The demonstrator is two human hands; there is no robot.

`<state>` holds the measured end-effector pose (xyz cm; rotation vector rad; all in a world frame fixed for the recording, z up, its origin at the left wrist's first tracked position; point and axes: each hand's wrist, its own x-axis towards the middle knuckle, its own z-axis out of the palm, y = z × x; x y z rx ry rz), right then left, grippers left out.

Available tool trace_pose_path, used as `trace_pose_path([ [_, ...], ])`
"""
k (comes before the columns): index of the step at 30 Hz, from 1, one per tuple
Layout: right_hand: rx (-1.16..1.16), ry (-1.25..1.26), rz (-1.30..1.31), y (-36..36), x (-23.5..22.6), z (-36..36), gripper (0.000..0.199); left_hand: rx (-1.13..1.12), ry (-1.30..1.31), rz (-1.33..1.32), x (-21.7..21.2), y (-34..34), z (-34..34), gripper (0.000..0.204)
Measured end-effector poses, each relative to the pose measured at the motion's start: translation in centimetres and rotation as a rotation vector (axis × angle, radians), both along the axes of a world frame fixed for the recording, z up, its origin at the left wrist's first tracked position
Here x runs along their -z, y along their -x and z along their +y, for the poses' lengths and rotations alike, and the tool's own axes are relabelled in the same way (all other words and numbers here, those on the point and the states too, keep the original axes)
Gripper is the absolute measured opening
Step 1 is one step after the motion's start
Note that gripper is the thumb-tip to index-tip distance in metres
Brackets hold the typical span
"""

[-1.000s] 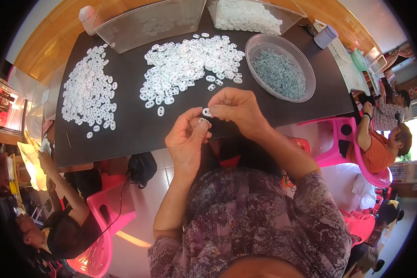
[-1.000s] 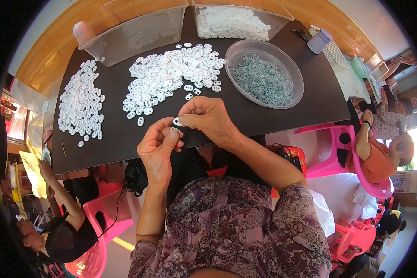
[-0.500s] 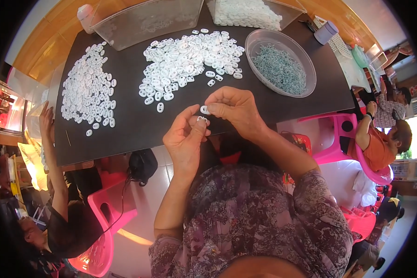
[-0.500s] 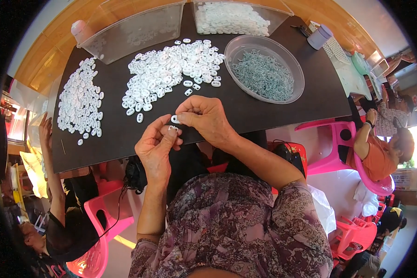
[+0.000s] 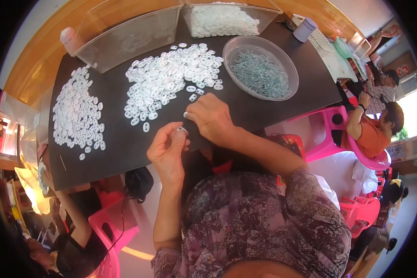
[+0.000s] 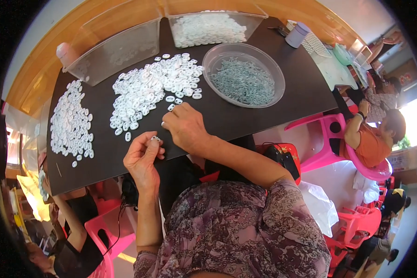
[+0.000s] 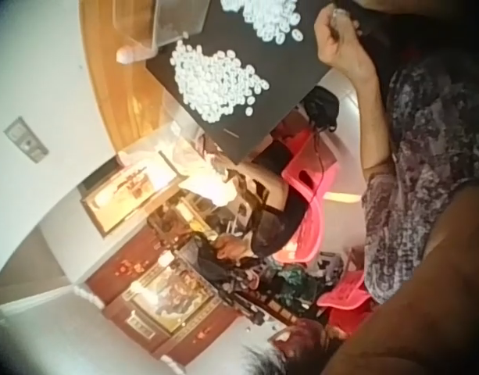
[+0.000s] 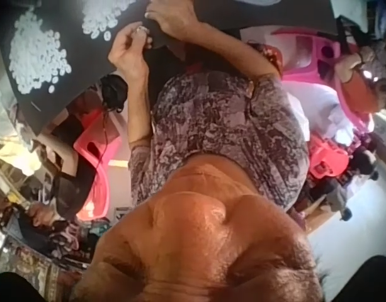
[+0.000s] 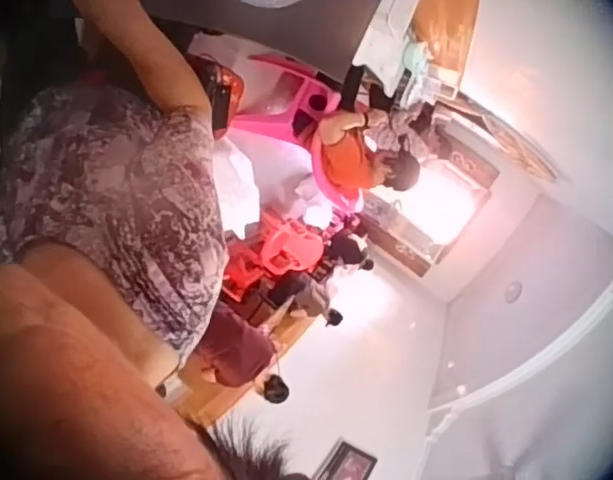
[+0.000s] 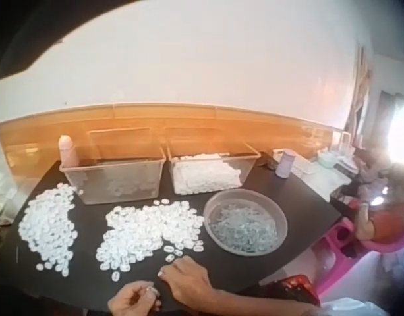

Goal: Inserting small blue pins into white plastic connector components.

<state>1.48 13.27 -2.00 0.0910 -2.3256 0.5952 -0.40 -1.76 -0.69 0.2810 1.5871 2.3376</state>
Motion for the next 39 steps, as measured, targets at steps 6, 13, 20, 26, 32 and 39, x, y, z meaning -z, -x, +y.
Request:
trace_pose_path([
  [6, 0.135, -0.130, 0.054, -1.7, -2.2, 4.5, 0.007, -0.021, -0.021, -0.027, 0.1, 0.2, 0.2, 0.022],
  [13, 0.353, -0.084, -0.074, -1.4, -4.7, 13.9, 0.008, 0.009, 0.031, 0.010, 0.3, 0.3, 0.4, 0.018],
  [20, 0.373, -0.188, -0.371, 3.3, -3.6, 17.7, 0.013, -0.016, 0.055, 0.037, 0.8, 0.4, 0.7, 0.018],
  [26, 0.386, -0.324, -0.578, 5.5, -2.5, 18.2, 0.015, -0.013, 0.066, 0.011, 0.6, 0.2, 0.9, 0.015],
  [32, 0.355, -0.329, -0.595, 6.0, -3.1, 17.9, 0.013, -0.008, 0.065, 0.016, 0.7, 0.3, 0.7, 0.016],
  [39, 0.270, -0.125, -0.466, 4.9, -3.4, 18.8, 0.017, -0.004, 0.051, 0.026, 0.8, 0.3, 0.6, 0.015],
])
